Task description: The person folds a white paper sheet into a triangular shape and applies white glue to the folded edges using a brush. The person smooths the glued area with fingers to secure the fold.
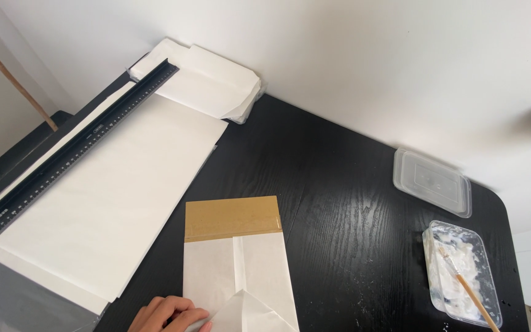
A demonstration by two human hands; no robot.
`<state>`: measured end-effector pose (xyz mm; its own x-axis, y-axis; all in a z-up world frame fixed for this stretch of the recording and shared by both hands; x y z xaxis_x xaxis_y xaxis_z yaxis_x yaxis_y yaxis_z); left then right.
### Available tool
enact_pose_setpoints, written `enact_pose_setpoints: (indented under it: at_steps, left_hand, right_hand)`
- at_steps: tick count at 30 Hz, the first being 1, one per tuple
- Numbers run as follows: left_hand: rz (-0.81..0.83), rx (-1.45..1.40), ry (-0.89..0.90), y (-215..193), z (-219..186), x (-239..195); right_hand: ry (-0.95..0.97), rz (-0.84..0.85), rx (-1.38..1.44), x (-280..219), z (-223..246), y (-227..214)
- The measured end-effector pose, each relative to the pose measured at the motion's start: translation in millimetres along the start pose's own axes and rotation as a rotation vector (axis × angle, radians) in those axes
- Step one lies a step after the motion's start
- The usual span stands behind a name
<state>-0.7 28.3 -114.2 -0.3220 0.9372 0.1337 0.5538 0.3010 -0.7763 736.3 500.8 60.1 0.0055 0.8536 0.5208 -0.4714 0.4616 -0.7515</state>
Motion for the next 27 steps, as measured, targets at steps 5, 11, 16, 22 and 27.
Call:
enact_pose_setpoints:
  at_steps: [5,11,16,22,27]
  left_hand:
    - [0.059,0.054,-0.063,6,6,-1]
    - [-0.047,0.000,-0.020,2,1,-2]
    - [0.062,0.046,-0.079,6,7,0]
    - [0.048,0.023,-0.078,7,10,1]
    - [0.053,0.038,-0.076,15,20,-1]
  right_hand:
    - [0.151,-0.056,-0.107,-5,-8,-1]
    - [0.005,-0.098,-0.243,-3,-33,1]
    - [0.086,-0.123,-0.161,8,-54,5]
    - [0.077,-0.177,-0.231,7,-45,0]
    - [0.022,-0.144,-0.270,11,-45,-1]
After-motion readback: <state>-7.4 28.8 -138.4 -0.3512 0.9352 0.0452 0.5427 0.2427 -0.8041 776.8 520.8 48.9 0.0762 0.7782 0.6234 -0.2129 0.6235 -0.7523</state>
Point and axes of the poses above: each hand's wrist, its own x-axis towards the middle knuckle, its own y-axis out of the palm, z = x × y, the point moved 2 cm from there along x, towards the middle knuckle, and after that the axes turned 13 degrees about -y, right-handed, at the moved point
